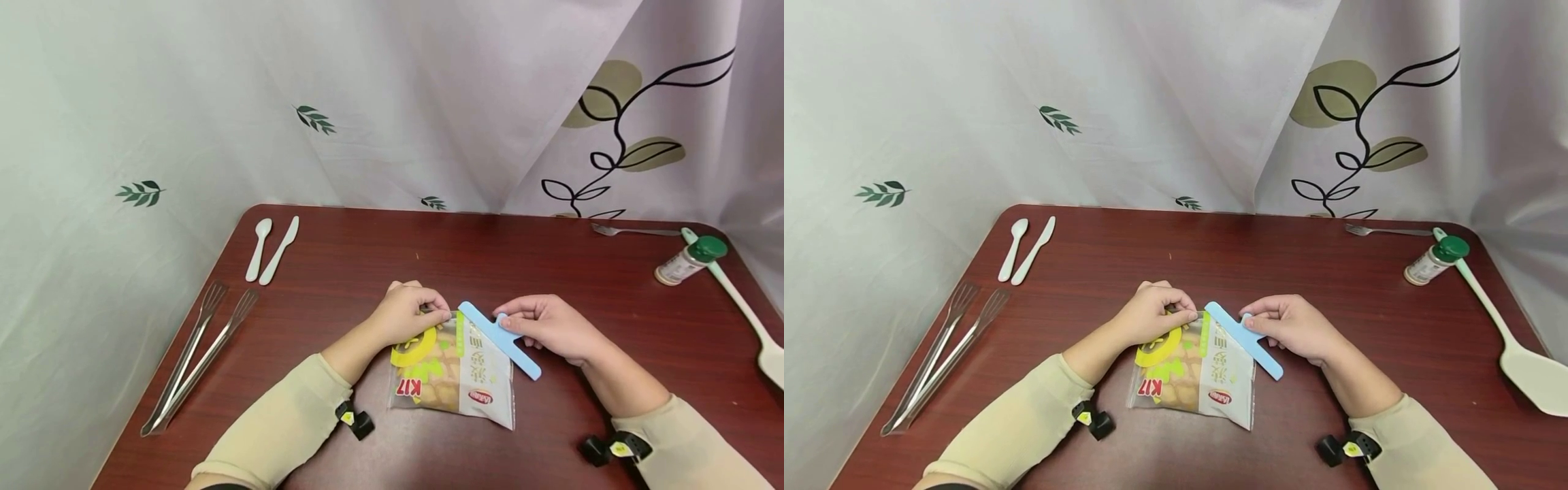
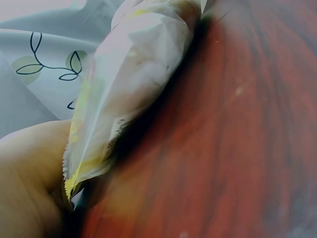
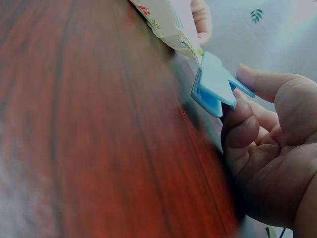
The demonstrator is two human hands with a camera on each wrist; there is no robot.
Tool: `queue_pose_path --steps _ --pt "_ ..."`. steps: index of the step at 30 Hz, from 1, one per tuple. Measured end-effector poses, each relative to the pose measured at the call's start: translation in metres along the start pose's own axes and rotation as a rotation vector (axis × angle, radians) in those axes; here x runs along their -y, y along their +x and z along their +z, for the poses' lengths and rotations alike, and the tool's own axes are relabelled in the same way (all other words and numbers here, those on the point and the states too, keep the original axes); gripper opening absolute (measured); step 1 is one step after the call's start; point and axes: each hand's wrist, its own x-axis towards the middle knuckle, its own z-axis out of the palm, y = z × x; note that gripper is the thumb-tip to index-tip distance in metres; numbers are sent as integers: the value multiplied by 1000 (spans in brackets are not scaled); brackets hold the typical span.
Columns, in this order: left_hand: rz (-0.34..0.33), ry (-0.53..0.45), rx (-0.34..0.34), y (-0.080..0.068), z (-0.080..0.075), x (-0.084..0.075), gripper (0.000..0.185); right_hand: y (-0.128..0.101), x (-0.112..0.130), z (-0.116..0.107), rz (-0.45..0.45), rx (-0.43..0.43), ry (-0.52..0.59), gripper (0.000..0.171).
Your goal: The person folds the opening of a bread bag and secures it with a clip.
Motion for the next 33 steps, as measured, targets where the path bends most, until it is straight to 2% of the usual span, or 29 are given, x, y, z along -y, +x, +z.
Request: queue_pose_path --steps 5,21,33 --pt "17 -4 8 1 0 -2 4 0 2 0 8 -11 11 29" --pt "8 8 8 -1 3 -6 5 0 -2 1 5 -26 15 33" --pt "45 68 -50 -1 2 -3 4 1 -2 7 -22 -151 -38 33"
